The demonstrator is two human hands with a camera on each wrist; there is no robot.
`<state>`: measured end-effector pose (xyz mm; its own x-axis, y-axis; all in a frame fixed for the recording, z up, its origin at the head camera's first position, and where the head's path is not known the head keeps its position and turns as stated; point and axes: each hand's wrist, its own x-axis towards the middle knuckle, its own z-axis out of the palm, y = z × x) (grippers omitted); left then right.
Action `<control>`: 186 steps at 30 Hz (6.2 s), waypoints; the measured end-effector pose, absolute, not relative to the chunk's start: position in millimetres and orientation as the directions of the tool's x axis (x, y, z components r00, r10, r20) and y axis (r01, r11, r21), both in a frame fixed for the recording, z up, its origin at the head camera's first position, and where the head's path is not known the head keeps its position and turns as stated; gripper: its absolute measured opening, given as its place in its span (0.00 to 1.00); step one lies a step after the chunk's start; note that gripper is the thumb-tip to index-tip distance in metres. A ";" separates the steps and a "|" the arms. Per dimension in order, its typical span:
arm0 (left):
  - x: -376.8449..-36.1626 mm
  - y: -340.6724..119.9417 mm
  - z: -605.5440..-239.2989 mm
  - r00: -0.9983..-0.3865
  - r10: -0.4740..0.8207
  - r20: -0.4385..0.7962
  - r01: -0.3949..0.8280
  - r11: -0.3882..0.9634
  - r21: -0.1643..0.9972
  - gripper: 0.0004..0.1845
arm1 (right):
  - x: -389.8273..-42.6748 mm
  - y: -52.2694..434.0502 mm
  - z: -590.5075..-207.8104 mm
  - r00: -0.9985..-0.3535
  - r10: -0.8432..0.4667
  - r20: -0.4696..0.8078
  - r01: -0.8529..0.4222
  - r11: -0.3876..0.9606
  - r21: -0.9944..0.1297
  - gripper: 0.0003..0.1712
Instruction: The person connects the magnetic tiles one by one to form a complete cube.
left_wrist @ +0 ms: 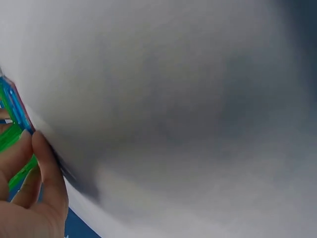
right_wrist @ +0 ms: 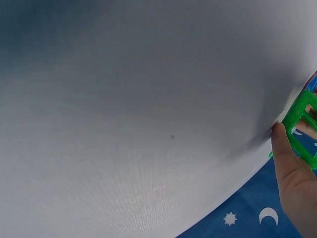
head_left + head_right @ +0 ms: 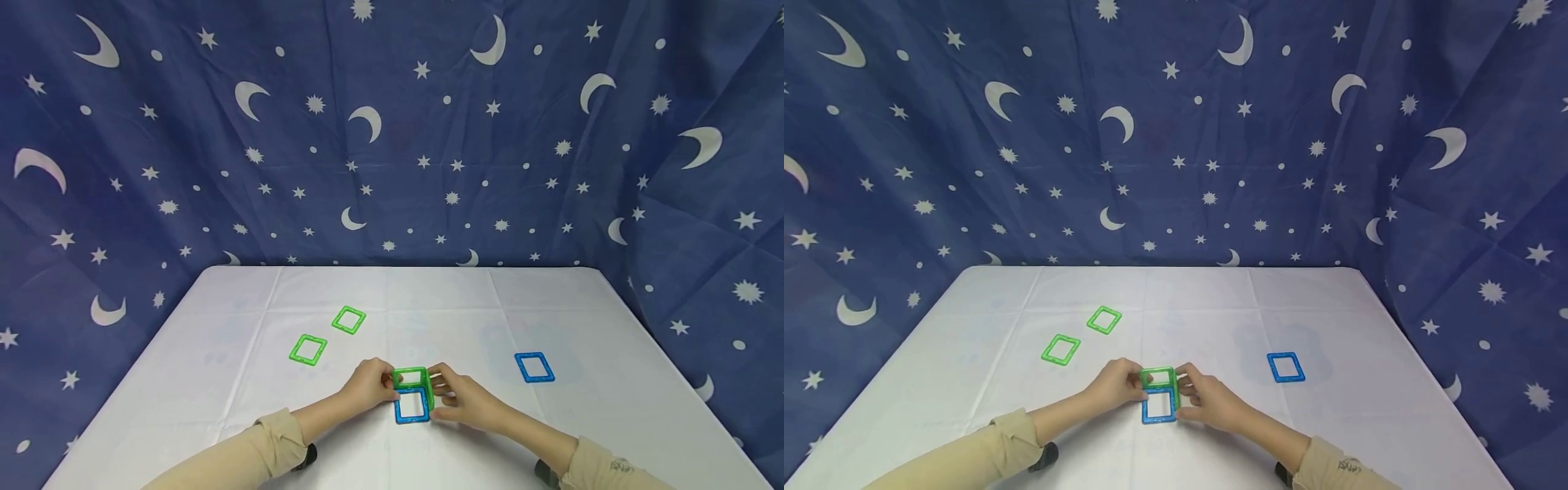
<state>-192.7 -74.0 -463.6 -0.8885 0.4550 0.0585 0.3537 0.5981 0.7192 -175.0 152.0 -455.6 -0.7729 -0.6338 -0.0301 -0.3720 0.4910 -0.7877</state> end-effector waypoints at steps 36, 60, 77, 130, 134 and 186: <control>-200.8 -79.9 -466.4 -0.880 0.471 -0.063 0.205 0.496 0.844 0.02 | -174.6 151.2 -454.1 -0.753 -0.658 -0.020 -0.390 0.471 -0.791 0.35; -196.7 -89.6 -464.0 -0.849 0.528 0.004 0.359 0.571 0.739 0.06 | -177.0 145.7 -448.6 -0.770 -0.637 -0.035 -0.439 0.568 -0.696 0.35; -179.7 -101.0 -453.5 -0.792 0.609 -0.042 0.346 0.505 0.791 0.42 | -183.5 131.6 -444.0 -0.758 -0.651 0.033 -0.525 0.580 -0.623 0.25; -165.9 -107.8 -473.3 -0.847 0.531 0.019 0.301 0.450 0.841 0.08 | -234.1 117.8 -451.1 -0.697 -0.716 0.029 -0.598 0.559 -0.574 0.19; -165.1 -109.5 -471.2 -0.850 0.527 0.027 0.292 0.426 0.856 0.06 | -242.9 114.3 -448.6 -0.705 -0.708 0.040 -0.605 0.571 -0.555 0.20; -153.7 -114.6 -469.1 -0.921 0.389 0.001 0.145 0.341 0.929 0.14 | -320.0 36.7 -436.8 -0.493 -0.870 -0.019 -0.869 0.494 -0.037 0.24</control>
<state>-153.7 -114.6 -469.1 -0.9212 0.3890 0.0006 0.1447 0.3413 0.9288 -320.0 36.7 -436.8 -0.4932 -0.8697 -0.0190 -0.8689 0.4936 -0.0371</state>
